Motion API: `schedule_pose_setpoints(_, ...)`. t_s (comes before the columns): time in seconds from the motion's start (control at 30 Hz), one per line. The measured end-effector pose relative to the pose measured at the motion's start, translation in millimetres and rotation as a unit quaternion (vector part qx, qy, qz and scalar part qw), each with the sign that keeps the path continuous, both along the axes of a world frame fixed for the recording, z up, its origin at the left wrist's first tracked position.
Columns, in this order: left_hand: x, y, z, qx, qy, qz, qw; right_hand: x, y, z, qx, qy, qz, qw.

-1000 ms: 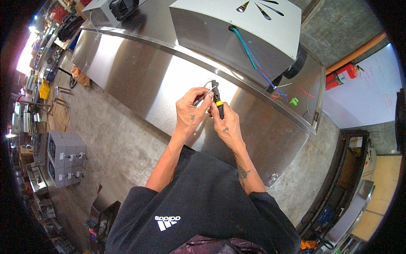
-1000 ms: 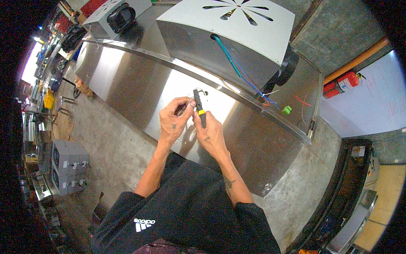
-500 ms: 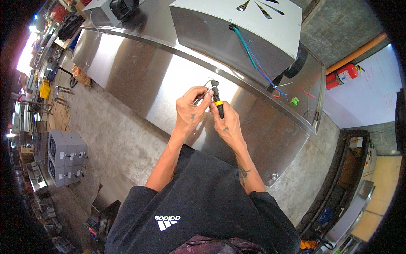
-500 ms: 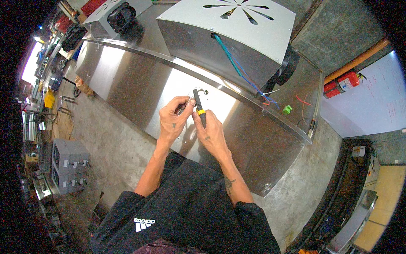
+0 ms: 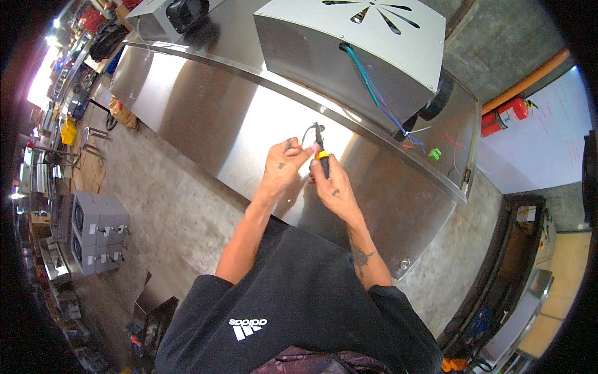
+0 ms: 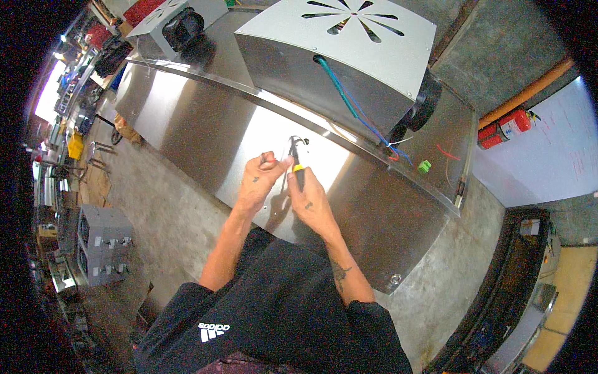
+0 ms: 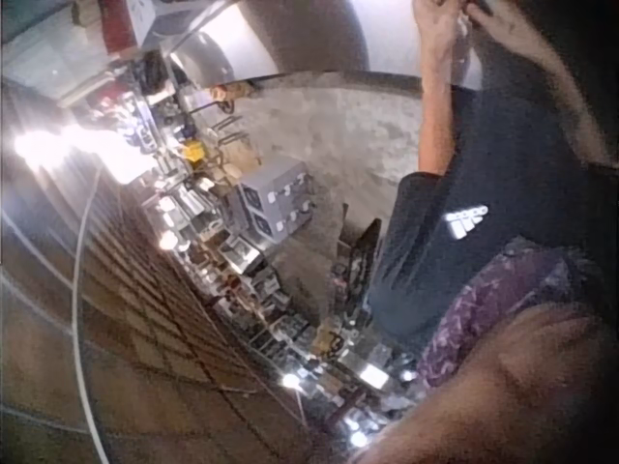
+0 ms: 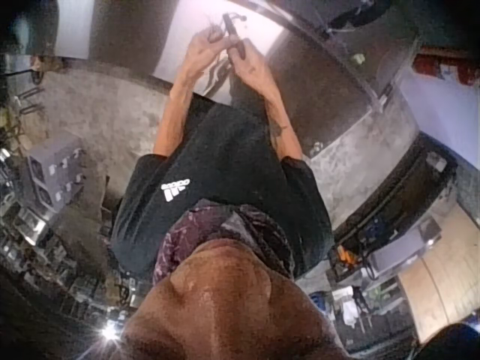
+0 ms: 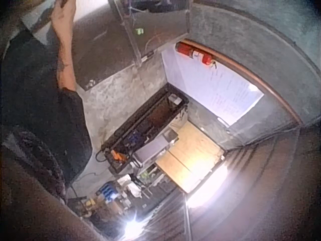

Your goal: The person strips wire insulation using pliers, inserts wires into a green terminal block, and secures them with a screwdriver. The person repeats this process for multiple wires on a stainless steel workbench.

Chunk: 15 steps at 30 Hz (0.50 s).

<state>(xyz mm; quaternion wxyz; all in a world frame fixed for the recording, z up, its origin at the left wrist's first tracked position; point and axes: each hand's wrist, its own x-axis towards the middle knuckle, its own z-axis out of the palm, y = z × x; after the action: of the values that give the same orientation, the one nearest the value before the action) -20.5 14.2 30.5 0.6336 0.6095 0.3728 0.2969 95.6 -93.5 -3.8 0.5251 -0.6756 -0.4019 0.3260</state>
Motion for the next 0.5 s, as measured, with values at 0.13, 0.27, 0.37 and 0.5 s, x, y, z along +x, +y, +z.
schedule_pose_setpoints(0.13,1,5,-8,-0.038,-0.034,0.094,0.994,-2,1,20,-0.013,0.054,-0.086,0.995)
schedule_pose_setpoints(0.27,2,9,-7,-0.046,0.014,0.073,0.996,8,3,19,0.012,0.013,-0.076,0.997)
schedule_pose_setpoints(0.37,1,11,-6,-0.024,0.039,0.045,0.998,9,5,35,0.043,0.018,-0.061,0.997)
schedule_pose_setpoints(0.5,1,14,-20,0.014,0.028,0.007,0.999,7,9,48,0.095,0.056,-0.059,0.992)
